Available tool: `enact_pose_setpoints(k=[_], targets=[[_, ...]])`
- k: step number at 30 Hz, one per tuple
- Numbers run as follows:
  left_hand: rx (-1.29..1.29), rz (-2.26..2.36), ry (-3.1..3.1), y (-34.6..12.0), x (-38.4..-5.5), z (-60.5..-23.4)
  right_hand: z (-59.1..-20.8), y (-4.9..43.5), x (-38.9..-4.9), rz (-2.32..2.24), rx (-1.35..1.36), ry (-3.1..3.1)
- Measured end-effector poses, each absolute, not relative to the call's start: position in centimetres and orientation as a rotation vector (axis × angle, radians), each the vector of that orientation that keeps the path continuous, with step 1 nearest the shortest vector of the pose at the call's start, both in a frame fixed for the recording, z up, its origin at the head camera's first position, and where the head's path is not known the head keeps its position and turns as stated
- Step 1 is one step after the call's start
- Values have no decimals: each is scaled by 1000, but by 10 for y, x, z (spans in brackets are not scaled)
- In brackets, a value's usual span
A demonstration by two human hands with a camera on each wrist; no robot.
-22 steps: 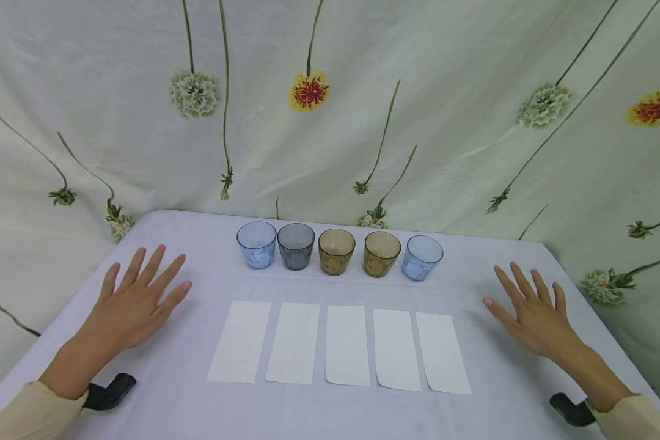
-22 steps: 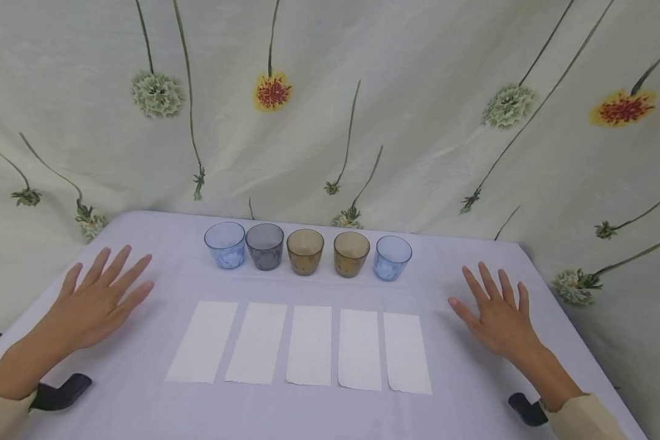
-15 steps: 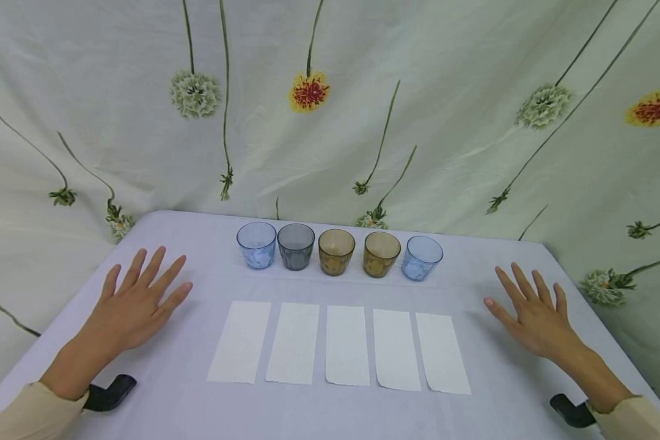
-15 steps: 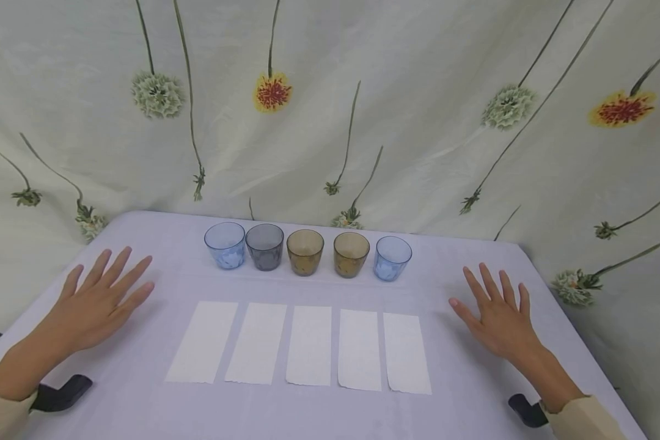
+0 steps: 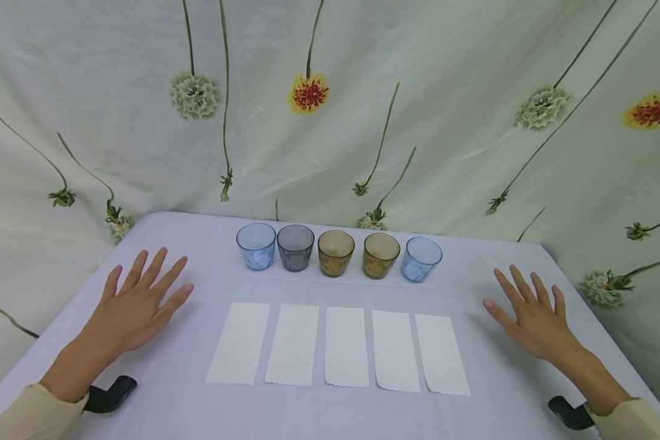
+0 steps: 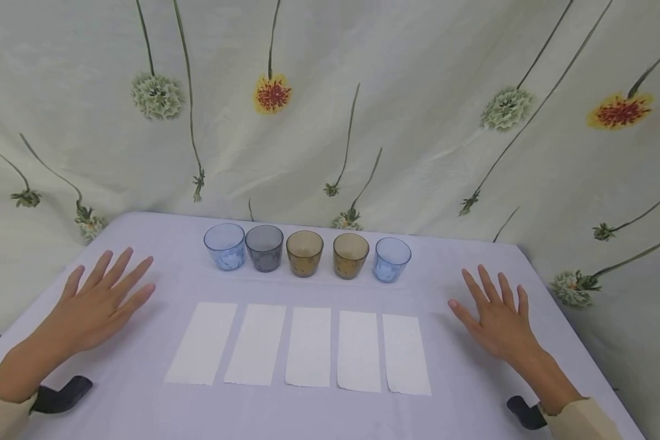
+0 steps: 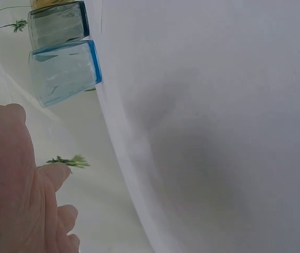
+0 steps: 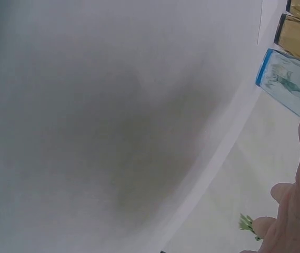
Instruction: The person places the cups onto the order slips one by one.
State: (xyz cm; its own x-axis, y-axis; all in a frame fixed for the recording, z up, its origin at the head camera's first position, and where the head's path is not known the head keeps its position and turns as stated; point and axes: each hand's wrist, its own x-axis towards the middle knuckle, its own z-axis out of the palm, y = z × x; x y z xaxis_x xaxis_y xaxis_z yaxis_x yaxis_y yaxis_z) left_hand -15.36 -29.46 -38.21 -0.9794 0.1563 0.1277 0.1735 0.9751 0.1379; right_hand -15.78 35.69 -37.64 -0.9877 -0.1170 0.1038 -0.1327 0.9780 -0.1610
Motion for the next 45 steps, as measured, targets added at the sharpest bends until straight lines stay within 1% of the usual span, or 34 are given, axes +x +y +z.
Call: enact_pose_setpoints(k=[17, 40, 45], targets=[[-387, -501, -3108, -273, -149, -381, -376, 345, -163, 262, 199, -3011], [-463, -527, -3115, -255, -143, -381, -378, 324, -173, 302, 258, -2992], [-484, -628, -3123, -253, -143, -383, -378, 319, -177, 323, 277, -2981]])
